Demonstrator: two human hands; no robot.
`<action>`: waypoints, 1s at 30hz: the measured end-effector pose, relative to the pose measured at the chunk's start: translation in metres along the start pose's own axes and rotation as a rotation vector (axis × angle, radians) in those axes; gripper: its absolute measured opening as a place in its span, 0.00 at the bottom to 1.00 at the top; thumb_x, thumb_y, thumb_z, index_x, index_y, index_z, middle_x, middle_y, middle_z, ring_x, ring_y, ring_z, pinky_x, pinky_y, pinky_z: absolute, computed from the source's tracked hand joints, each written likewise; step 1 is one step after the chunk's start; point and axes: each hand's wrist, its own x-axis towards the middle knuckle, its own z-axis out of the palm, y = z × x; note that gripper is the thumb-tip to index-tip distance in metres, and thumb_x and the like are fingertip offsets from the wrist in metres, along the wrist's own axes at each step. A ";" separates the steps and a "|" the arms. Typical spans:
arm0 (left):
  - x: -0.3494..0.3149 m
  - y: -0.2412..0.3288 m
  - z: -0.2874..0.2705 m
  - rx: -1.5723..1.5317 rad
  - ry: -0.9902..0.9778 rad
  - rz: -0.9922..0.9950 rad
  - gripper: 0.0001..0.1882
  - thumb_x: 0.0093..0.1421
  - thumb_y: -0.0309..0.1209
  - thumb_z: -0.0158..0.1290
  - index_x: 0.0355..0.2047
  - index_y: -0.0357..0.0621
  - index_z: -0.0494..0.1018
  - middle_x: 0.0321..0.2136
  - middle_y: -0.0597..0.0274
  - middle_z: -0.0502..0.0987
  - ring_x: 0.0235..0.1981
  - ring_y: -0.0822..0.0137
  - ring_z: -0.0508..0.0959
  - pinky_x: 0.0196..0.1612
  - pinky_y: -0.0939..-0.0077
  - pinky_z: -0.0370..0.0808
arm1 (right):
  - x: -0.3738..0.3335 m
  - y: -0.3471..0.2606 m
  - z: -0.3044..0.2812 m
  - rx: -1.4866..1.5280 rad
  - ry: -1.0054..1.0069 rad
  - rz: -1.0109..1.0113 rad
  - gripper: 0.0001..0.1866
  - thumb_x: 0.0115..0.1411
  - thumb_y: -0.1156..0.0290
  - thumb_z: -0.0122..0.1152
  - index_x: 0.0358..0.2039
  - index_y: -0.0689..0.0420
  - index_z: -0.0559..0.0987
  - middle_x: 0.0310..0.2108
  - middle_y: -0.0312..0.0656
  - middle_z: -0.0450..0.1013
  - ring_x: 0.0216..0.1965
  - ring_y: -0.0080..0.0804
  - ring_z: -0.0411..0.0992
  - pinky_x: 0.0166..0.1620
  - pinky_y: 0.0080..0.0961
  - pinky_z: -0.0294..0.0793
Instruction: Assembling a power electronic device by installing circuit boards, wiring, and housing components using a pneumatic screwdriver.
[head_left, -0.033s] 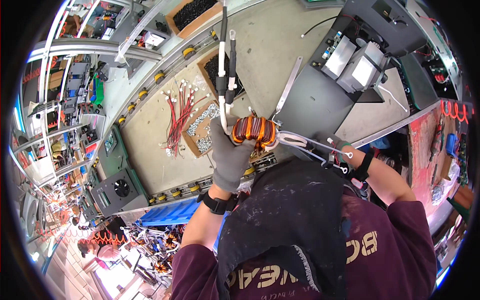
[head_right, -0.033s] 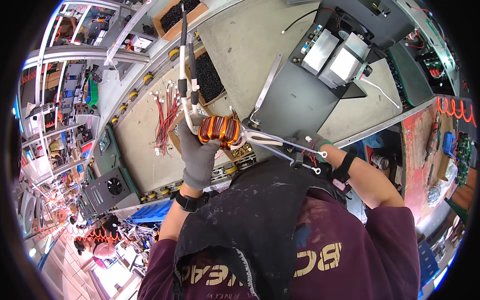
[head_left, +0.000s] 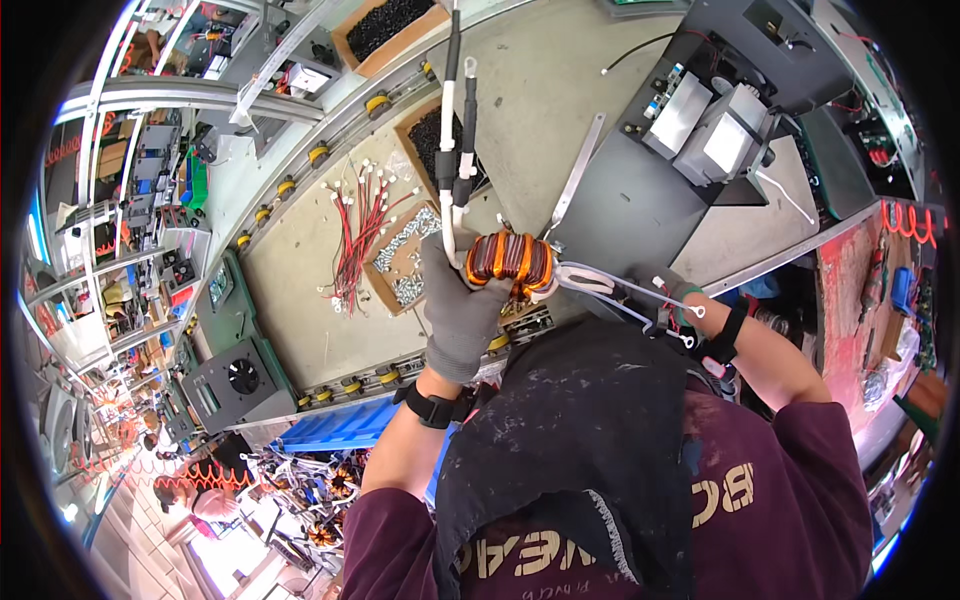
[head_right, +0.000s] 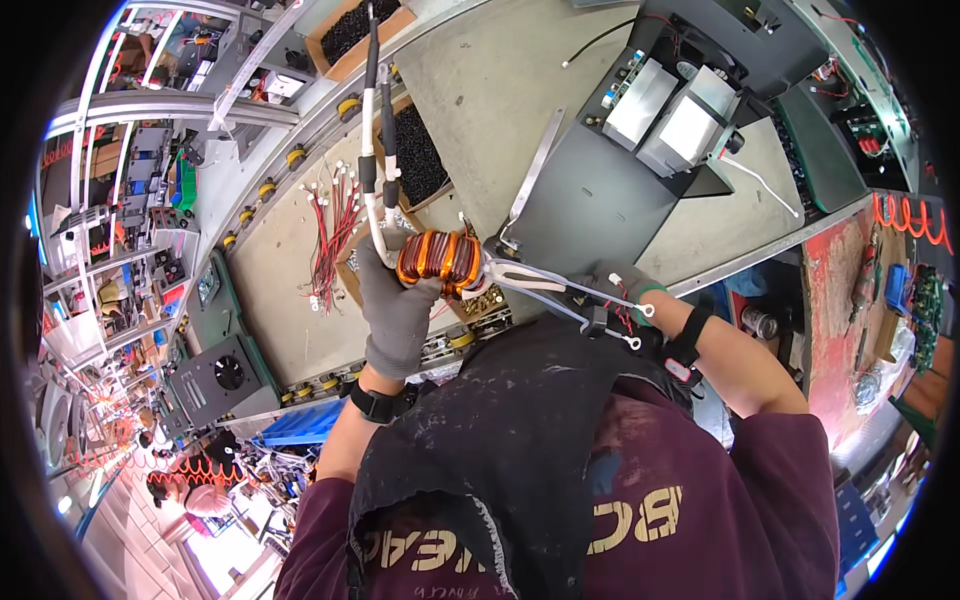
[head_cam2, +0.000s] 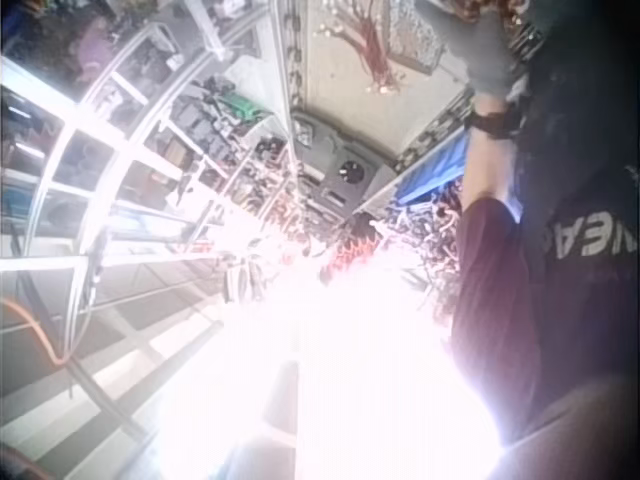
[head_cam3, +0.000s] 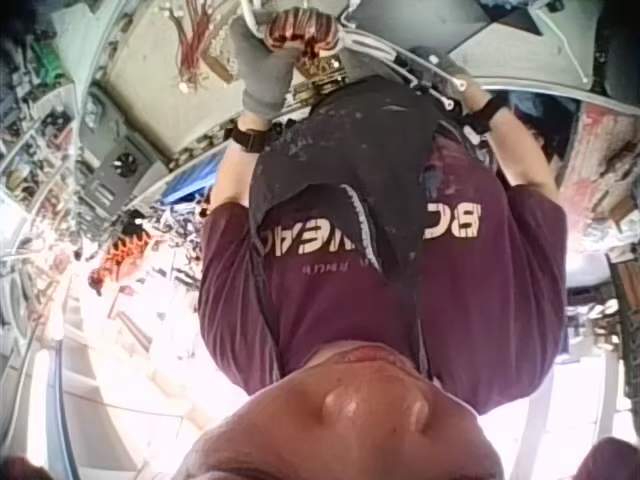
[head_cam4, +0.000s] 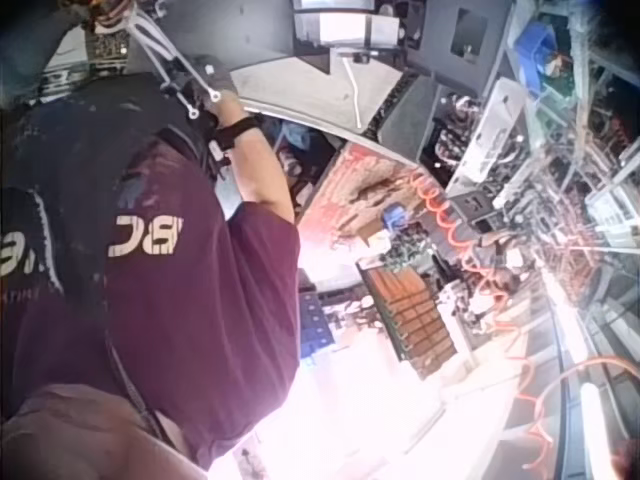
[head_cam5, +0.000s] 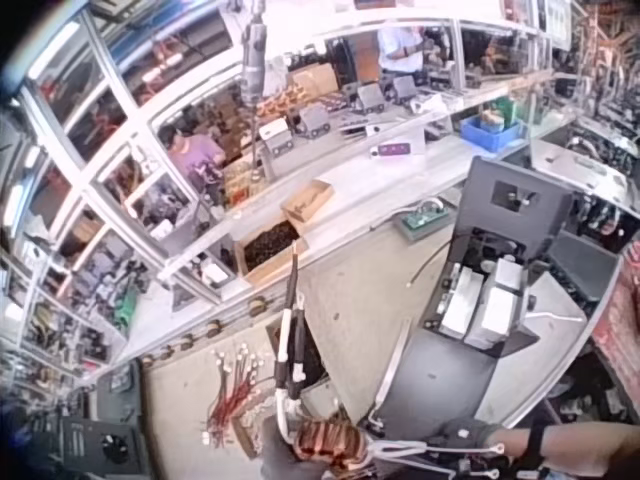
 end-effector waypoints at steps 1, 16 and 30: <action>0.001 -0.001 0.000 0.089 -0.008 0.012 0.26 0.42 0.14 0.57 0.42 0.39 0.62 0.36 0.59 0.69 0.37 0.69 0.71 0.45 0.75 0.71 | -0.004 -0.004 -0.001 0.006 0.029 -0.014 0.21 0.61 0.56 0.53 0.42 0.61 0.79 0.33 0.46 0.78 0.32 0.33 0.76 0.39 0.29 0.74; -0.001 0.012 0.004 0.039 -0.053 0.039 0.28 0.41 0.12 0.56 0.43 0.40 0.61 0.36 0.61 0.68 0.39 0.71 0.71 0.45 0.77 0.71 | -0.007 0.005 0.002 0.094 0.046 -0.405 0.12 0.55 0.73 0.55 0.38 0.63 0.79 0.28 0.39 0.76 0.30 0.26 0.73 0.36 0.25 0.73; -0.004 -0.008 -0.007 0.038 -0.007 -0.003 0.25 0.43 0.14 0.57 0.41 0.41 0.61 0.36 0.61 0.67 0.37 0.72 0.69 0.43 0.78 0.70 | -0.011 0.007 0.004 0.395 0.058 -0.492 0.09 0.55 0.69 0.62 0.34 0.61 0.80 0.30 0.37 0.75 0.30 0.24 0.73 0.34 0.23 0.74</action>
